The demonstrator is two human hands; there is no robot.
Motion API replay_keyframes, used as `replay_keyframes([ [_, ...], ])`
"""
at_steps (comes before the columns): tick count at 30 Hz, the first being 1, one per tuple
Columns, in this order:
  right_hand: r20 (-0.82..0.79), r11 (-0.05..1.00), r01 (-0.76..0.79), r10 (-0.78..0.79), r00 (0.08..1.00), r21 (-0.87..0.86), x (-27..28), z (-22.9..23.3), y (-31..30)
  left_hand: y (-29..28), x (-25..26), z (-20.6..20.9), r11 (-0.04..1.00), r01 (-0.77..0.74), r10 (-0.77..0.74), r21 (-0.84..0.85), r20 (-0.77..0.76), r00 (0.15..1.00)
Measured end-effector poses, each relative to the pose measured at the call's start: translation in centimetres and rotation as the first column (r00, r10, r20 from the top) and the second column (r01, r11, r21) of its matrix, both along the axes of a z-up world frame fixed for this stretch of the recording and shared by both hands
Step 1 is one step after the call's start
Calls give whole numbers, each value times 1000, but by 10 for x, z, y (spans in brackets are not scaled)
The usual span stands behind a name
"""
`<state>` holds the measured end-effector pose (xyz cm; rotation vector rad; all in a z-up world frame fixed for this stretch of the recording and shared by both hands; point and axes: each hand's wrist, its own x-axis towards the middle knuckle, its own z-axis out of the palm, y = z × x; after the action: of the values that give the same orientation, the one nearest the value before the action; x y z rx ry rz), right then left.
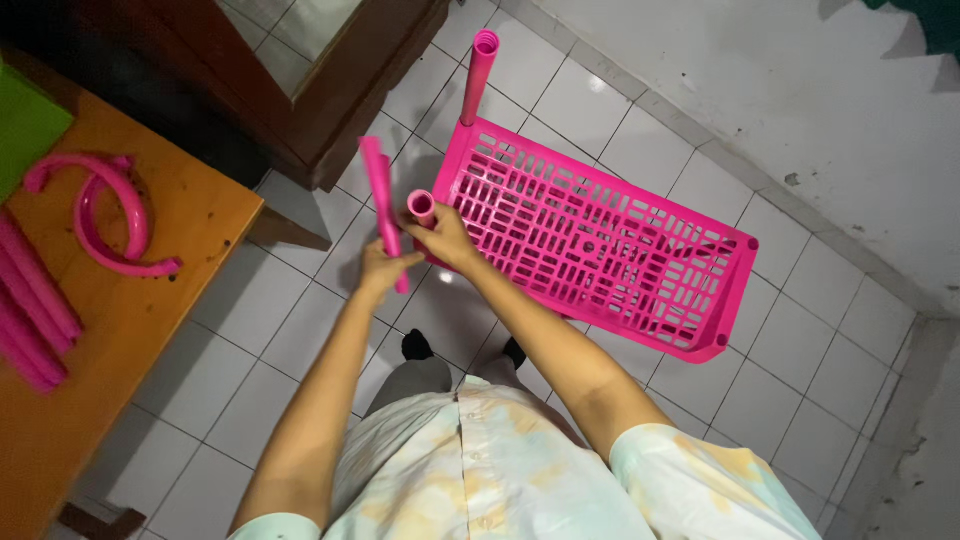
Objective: The person disassembles a pink plastic shelving unit by removing curved handles and vertical poles, then separates the shelf trays. The removed parts are placed on a nearby wooden table while the trays are set aside on the floor.
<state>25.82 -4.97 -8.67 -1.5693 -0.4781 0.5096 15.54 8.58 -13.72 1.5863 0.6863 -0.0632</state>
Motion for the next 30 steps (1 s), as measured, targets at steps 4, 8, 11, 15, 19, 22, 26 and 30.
replay_keyframes([
  [4, -52, 1000, 22, -22, 998, 2, -3, 6, 4, -11, 15, -37, 993, 62, -61, 99, -13, 998],
  [8, -200, 989, 119, -133, 971, -82, -6, 12, 17, -22, 23, -59, 966, 80, -70, 244, -47, 996],
  [11, -117, 971, 147, -171, 978, -189, -7, 13, 22, -26, 24, -62, 969, -22, 20, 248, 11, 1000],
  [15, -5, 959, 127, -133, 991, -255, -1, 6, 19, -22, 21, -54, 976, 57, -61, 211, 13, 998],
  [19, 53, 997, -72, 74, 996, -34, 13, -1, 11, -22, 20, -47, 969, 46, -59, 244, 46, 997],
  [22, 80, 996, 1, 6, 997, -86, 11, -2, 16, -25, 21, -41, 974, 33, -43, 226, 39, 998],
  [26, 97, 873, 465, -455, 885, -150, -18, -5, 40, -28, 17, -31, 963, 31, -33, 267, 2, 999],
  [30, 76, 898, 433, -428, 901, -82, -19, -9, 39, -31, 16, -16, 975, 1, 5, 223, -24, 1000],
])
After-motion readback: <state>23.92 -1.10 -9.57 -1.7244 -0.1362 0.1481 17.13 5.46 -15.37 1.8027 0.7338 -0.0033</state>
